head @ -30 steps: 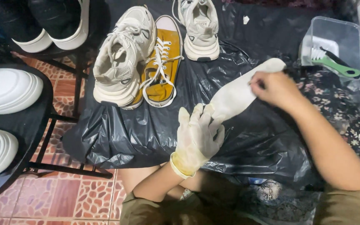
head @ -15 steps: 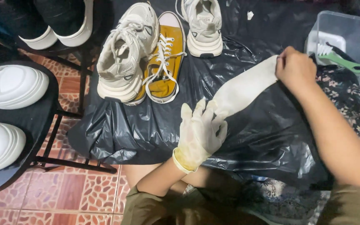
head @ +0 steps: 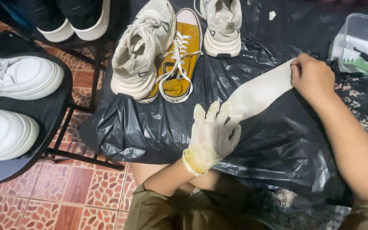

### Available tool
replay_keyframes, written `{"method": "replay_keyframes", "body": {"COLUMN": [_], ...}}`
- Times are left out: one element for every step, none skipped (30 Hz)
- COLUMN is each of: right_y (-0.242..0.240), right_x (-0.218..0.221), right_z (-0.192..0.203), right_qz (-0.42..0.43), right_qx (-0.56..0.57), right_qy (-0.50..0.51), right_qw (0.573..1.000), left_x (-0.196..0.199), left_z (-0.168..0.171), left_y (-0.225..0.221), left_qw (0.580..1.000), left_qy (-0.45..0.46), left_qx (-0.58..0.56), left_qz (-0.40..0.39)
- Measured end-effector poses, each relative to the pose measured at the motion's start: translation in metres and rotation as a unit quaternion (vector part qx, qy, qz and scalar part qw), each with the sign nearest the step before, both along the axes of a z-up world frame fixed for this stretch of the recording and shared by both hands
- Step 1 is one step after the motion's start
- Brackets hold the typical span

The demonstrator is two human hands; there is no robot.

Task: Wiping a shoe insole with a cloth to clean it or apply a treatment.

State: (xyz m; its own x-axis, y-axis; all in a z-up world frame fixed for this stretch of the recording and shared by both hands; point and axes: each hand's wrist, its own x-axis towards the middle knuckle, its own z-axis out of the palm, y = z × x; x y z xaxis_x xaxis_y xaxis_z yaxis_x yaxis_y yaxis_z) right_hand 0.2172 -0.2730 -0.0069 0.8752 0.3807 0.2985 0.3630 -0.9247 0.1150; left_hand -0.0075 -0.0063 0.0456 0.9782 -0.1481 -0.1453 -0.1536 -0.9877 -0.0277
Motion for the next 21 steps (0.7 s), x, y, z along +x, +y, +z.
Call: {"method": "replay_keyframes", "body": {"right_y": [0.014, 0.028, 0.055, 0.082, 0.11, 0.109, 0.109, 0.109, 0.097, 0.086, 0.072, 0.075, 0.078, 0.08, 0.089, 0.098, 0.109, 0.103, 0.098, 0.092, 0.083], "right_x": [-0.009, -0.018, -0.048, -0.078, -0.112, -0.114, -0.117, -0.119, -0.1, -0.081, -0.065, -0.063, -0.059, -0.055, -0.071, -0.086, -0.102, -0.096, -0.094, -0.091, -0.072], "right_z": [0.004, 0.008, 0.03, 0.05, 0.067, 0.07, 0.072, 0.075, 0.064, 0.052, 0.04, 0.033, 0.029, 0.024, 0.029, 0.033, 0.037, 0.047, 0.053, 0.058, 0.043], "right_qz": [0.028, 0.057, 0.058, 0.131, 0.204, 0.206, 0.229, 0.251, 0.252, 0.233, 0.21, 0.207, 0.242, 0.276, 0.273, 0.301, 0.329, 0.329, 0.334, 0.339, 0.337], "right_qx": [0.021, 0.042, 0.04, 0.11, 0.18, 0.179, 0.179, 0.179, 0.181, 0.161, 0.14, 0.141, 0.18, 0.217, 0.221, 0.248, 0.274, 0.278, 0.258, 0.238, 0.243], "right_qy": [0.006, 0.011, 0.008, 0.123, 0.239, 0.24, 0.256, 0.271, 0.272, 0.189, 0.105, 0.109, 0.121, 0.133, 0.129, 0.203, 0.28, 0.279, 0.282, 0.285, 0.29], "right_qw": [0.999, 0.997, 0.997, 0.978, 0.932, 0.931, 0.922, 0.912, 0.911, 0.94, 0.962, 0.962, 0.946, 0.927, 0.927, 0.898, 0.859, 0.858, 0.862, 0.864, 0.862], "left_x": [0.003, 0.005, 0.005, 0.004, 0.0, 0.0, 0.0, 0.0, 0.001, 0.003, 0.003, -0.001, -0.003, -0.005, -0.003, -0.002, -0.003, 0.0, 0.0, -0.001, -0.001], "left_z": [-0.005, -0.009, -0.01, -0.011, -0.013, -0.016, -0.019, -0.021, -0.016, -0.011, -0.007, -0.009, -0.011, -0.012, -0.013, -0.014, -0.015, -0.011, -0.008, -0.006, -0.005], "left_y": [-0.001, -0.001, -0.002, -0.002, -0.001, -0.002, -0.001, -0.001, -0.001, -0.001, -0.002, -0.004, -0.005, -0.006, -0.006, -0.006, -0.006, -0.006, -0.006, -0.007, -0.005], "left_qw": [1.0, 1.0, 1.0, 1.0, 0.999, 0.999, 0.998, 0.996, 0.996, 0.998, 0.999, 1.0, 0.997, 0.993, 0.993, 0.981, 0.965, 0.966, 0.971, 0.976, 0.978], "left_qy": [0.004, 0.007, 0.004, -0.022, -0.044, -0.043, -0.063, -0.082, -0.081, -0.054, -0.026, -0.022, -0.051, -0.08, -0.082, -0.129, -0.172, -0.171, -0.167, -0.162, -0.155], "left_qx": [0.004, 0.008, 0.006, 0.004, 0.003, 0.003, -0.012, -0.027, -0.025, -0.018, -0.013, -0.012, -0.048, -0.085, -0.082, -0.134, -0.186, -0.183, -0.159, -0.135, -0.134], "left_qz": [0.001, 0.001, 0.002, 0.003, 0.006, 0.009, 0.011, 0.013, 0.014, 0.017, 0.016, 0.014, 0.025, 0.035, 0.031, 0.045, 0.062, 0.061, 0.055, 0.047, 0.047]}}
